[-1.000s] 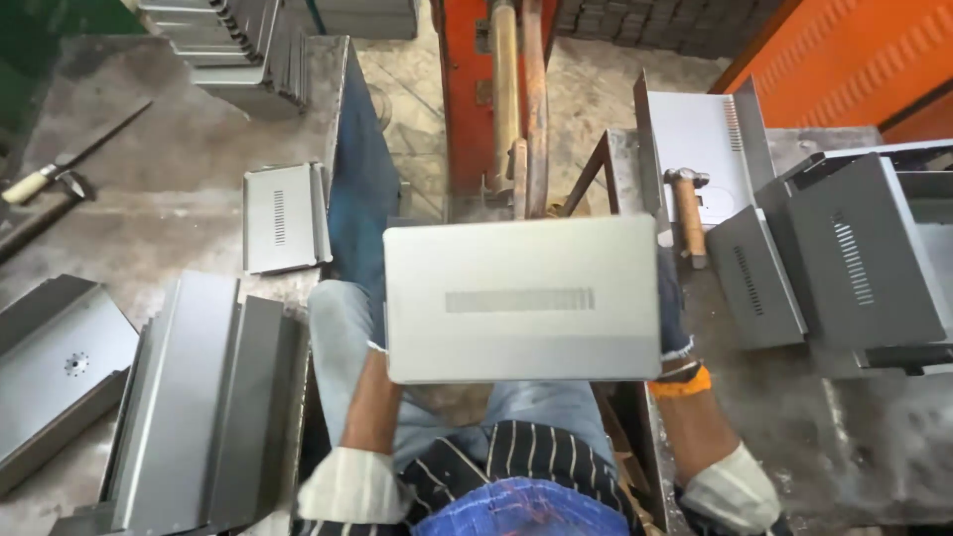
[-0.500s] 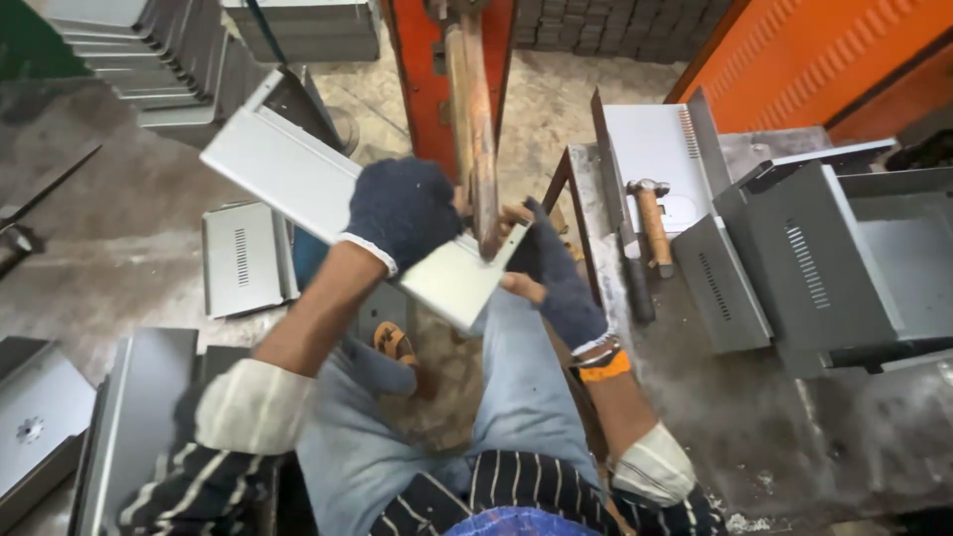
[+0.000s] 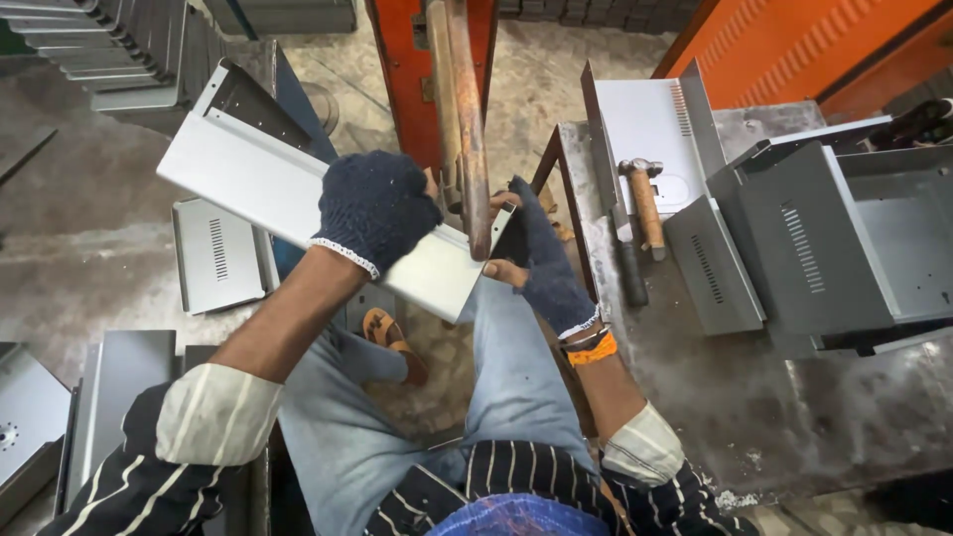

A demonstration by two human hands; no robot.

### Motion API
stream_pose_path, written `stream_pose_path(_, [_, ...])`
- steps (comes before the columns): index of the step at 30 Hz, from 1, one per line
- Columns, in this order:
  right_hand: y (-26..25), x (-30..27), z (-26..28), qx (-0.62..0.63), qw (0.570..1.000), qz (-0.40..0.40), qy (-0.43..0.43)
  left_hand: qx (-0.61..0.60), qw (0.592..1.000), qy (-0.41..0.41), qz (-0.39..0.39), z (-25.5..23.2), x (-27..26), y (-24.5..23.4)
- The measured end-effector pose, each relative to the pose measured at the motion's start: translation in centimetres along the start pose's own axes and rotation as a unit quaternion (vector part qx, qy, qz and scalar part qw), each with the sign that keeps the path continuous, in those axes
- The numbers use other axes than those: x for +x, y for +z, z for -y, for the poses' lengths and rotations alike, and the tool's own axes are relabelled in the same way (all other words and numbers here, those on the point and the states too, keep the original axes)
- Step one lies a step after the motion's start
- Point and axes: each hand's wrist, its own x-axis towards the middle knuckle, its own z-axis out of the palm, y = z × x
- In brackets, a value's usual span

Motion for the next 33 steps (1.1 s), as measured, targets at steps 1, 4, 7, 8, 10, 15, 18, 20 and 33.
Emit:
stream_pose_path(1, [0.0,0.0,0.1,-0.004,1.000,0.001,0.004,0.006,1.000,-0.005,0.010,0.0,0.1,0.0])
stream_pose_path(4, [0.0,-0.1,-0.3,-0.015,1.000,-0.001,0.000,0.005,0.999,-0.043,0.018,0.1,0.1,0.4])
stream_pose_path(7, [0.2,-0.2,0.1,0.013,1.000,-0.010,0.006,-0.005,1.000,-0.030,-0.006,0.6,0.0,1.1])
stream_pose_path(8, [0.2,-0.2,-0.1,0.013,1.000,-0.010,0.006,-0.005,1.000,-0.030,-0.006,0.6,0.0,1.2])
stream_pose_path(10, [0.2,-0.3,-0.3,0.035,0.999,-0.017,0.008,-0.008,0.999,-0.012,-0.034,0.7,-0.1,1.4])
stream_pose_path(15, [0.0,-0.1,-0.6,-0.003,1.000,-0.016,-0.002,-0.007,0.999,0.007,-0.032,0.6,0.2,1.2])
stream_pose_path(18, [0.1,-0.1,0.0,0.001,1.000,-0.013,0.003,-0.005,1.000,0.006,-0.008,0.6,0.4,1.1])
stream_pose_path(20, [0.1,-0.3,0.0,0.016,1.000,-0.012,0.009,-0.005,1.000,0.016,0.004,0.7,0.3,1.3])
stream_pose_path(33, [0.4,0.1,-0.8,0.105,0.994,-0.003,0.009,-0.018,1.000,-0.001,0.004,1.2,0.4,2.1])
